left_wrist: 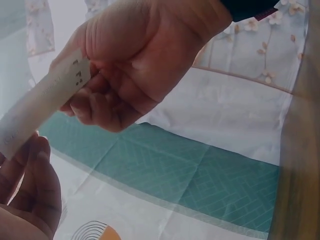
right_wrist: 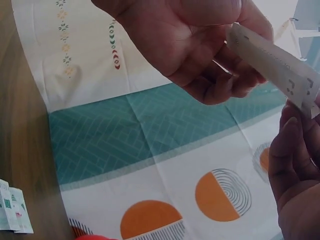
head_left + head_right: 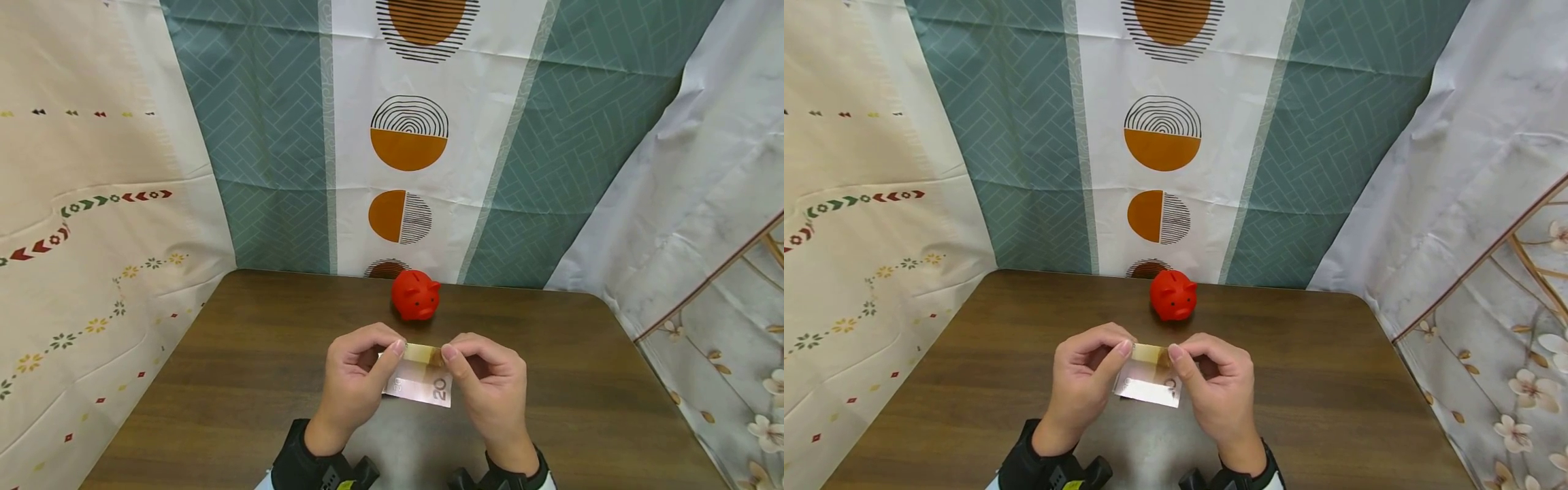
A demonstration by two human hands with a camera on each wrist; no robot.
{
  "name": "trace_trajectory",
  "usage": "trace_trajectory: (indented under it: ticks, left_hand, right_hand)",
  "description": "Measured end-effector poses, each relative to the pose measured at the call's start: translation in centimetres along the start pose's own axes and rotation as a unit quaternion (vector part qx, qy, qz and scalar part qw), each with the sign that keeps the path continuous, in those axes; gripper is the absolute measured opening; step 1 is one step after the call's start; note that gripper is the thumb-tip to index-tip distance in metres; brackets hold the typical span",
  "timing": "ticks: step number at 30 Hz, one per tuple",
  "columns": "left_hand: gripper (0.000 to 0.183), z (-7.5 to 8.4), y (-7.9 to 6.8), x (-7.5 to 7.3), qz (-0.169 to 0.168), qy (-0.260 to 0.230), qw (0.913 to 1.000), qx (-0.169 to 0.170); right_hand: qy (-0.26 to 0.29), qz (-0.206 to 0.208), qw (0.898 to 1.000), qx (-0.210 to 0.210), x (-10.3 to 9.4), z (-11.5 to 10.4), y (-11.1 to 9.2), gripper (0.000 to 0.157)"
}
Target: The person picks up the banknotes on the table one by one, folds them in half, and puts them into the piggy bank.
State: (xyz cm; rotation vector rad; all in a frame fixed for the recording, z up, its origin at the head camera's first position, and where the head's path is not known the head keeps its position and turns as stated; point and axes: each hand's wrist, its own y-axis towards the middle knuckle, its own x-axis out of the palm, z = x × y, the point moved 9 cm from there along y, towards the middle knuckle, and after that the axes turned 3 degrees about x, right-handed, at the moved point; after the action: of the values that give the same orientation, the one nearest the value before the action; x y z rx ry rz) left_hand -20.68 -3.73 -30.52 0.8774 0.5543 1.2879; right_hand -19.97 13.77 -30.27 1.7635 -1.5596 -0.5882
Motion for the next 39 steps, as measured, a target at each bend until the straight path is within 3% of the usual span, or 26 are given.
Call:
trace_trajectory:
  ticks: [4,7,9,13,17,22,26,33,39]
  left_hand:
    - [0.019,-0.2,-0.1,0.1,0.005,0.002,1.0,-0.008]
    - [0.017,-0.5,-0.2,-0.1,0.025,0.03,0.999,-0.02]
    - [0.014,-0.7,-0.3,-0.3,0.043,0.055,0.9971,-0.03]
    - [0.013,-0.5,-0.5,-0.1,0.049,0.087,0.9948,-0.021]
    - [0.017,0.5,-0.3,1.0,0.021,0.115,0.9921,0.045]
    - [0.021,1.4,-0.4,2.3,-0.017,0.185,0.9764,0.11]
    - [0.024,1.8,-0.6,2.8,-0.029,0.216,0.9663,0.137]
    - [0.025,1.6,-0.2,1.8,0.003,0.2,0.9723,0.121]
    - [0.03,1.0,-0.1,0.3,0.038,0.184,0.9798,0.069]
  right_hand:
    - [-0.04,0.065,0.996,0.047,-1.0,0.6,0.0,0.014]
    - [-0.087,0.141,0.981,0.099,-2.2,1.1,-0.2,0.01]
    - [-0.118,0.167,0.971,0.121,-2.6,1.2,-0.4,0.014]
    - [-0.155,0.126,0.973,0.115,-1.7,1.2,-0.3,0.01]
    - [-0.18,0.063,0.976,0.106,-0.4,1.4,-0.2,0.017]
    - [-0.159,0.012,0.984,0.081,0.5,1.4,-0.3,0.031]
    - [-0.125,0.006,0.989,0.074,0.6,1.4,-0.3,0.031]
    - [-0.1,0.025,0.99,0.101,0.1,1.7,-0.3,0.02]
    - [-0.088,-0.033,0.989,0.111,0.4,1.7,0.0,0.02]
